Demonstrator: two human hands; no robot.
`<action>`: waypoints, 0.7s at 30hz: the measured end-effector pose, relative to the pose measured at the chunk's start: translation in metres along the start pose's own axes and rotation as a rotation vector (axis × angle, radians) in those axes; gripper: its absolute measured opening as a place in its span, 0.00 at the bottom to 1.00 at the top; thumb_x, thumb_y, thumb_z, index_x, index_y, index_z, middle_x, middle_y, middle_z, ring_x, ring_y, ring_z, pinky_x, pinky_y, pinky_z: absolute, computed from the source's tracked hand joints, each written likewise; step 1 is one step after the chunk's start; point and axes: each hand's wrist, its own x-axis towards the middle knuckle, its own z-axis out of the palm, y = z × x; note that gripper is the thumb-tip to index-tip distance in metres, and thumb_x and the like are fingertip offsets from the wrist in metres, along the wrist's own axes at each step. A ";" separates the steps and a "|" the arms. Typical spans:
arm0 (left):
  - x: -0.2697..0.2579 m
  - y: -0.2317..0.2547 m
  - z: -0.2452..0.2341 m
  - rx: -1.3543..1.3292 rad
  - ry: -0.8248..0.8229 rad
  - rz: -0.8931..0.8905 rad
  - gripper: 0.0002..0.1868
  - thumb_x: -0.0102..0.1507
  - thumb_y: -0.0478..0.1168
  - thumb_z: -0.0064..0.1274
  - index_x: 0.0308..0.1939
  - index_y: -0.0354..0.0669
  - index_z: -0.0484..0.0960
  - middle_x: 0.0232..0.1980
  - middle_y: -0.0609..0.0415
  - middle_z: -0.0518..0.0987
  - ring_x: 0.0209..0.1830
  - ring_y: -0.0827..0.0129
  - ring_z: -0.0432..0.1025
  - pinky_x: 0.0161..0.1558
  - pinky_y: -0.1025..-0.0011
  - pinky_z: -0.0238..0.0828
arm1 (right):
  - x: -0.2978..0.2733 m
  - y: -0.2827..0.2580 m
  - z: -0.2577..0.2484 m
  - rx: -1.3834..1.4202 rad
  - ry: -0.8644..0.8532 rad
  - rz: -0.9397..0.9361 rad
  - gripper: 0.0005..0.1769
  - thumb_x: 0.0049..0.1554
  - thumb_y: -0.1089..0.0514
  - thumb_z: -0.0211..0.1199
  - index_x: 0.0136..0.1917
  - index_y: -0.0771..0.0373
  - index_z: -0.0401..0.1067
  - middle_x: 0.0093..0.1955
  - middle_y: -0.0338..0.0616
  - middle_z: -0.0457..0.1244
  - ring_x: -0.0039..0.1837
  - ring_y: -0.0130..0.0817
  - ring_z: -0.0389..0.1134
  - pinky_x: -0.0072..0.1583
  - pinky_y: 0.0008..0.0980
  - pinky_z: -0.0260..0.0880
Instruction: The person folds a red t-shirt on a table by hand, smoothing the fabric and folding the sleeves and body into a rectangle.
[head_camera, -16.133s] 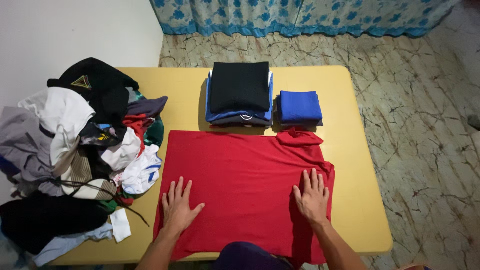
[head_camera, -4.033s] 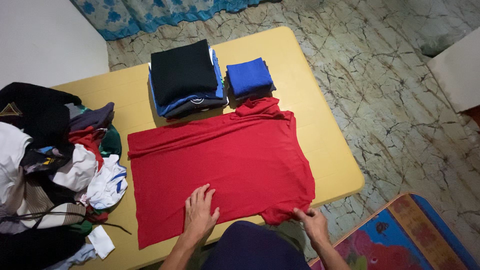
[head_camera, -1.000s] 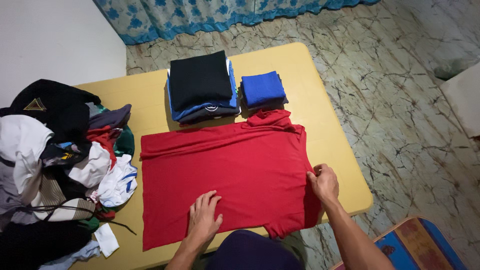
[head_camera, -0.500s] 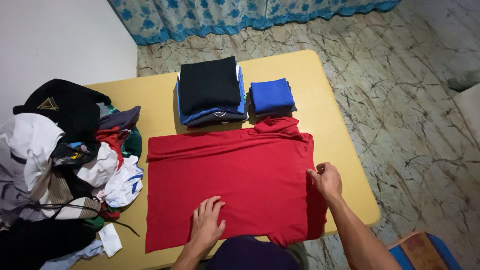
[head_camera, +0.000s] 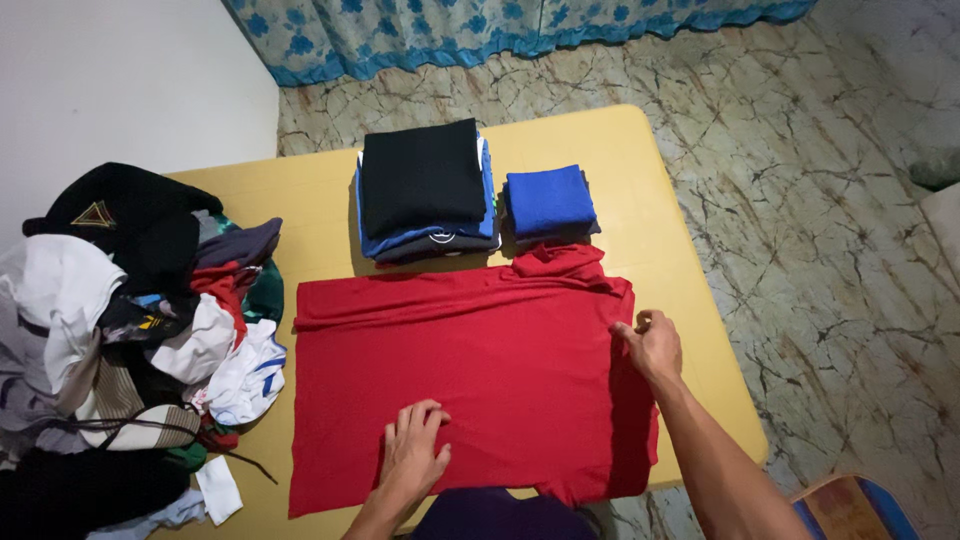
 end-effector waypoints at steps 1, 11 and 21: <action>0.001 -0.001 0.000 0.000 -0.003 -0.002 0.27 0.56 0.42 0.62 0.59 0.52 0.74 0.65 0.56 0.65 0.69 0.59 0.57 0.65 0.53 0.54 | 0.003 0.001 0.003 -0.024 -0.016 0.004 0.30 0.50 0.43 0.76 0.56 0.66 0.74 0.52 0.52 0.68 0.55 0.49 0.71 0.57 0.46 0.70; 0.005 0.001 -0.010 -0.023 0.009 0.018 0.24 0.57 0.40 0.61 0.56 0.49 0.73 0.59 0.56 0.68 0.65 0.59 0.60 0.62 0.53 0.57 | 0.026 0.013 0.016 0.019 0.040 -0.087 0.17 0.55 0.50 0.69 0.49 0.66 0.78 0.46 0.57 0.71 0.53 0.53 0.72 0.57 0.48 0.71; 0.007 0.004 -0.014 -0.010 -0.019 0.010 0.24 0.57 0.41 0.61 0.57 0.48 0.73 0.60 0.55 0.68 0.65 0.58 0.61 0.62 0.53 0.57 | -0.028 -0.026 0.008 -0.178 0.111 -0.294 0.20 0.63 0.50 0.61 0.62 0.64 0.69 0.63 0.54 0.62 0.66 0.48 0.63 0.66 0.47 0.65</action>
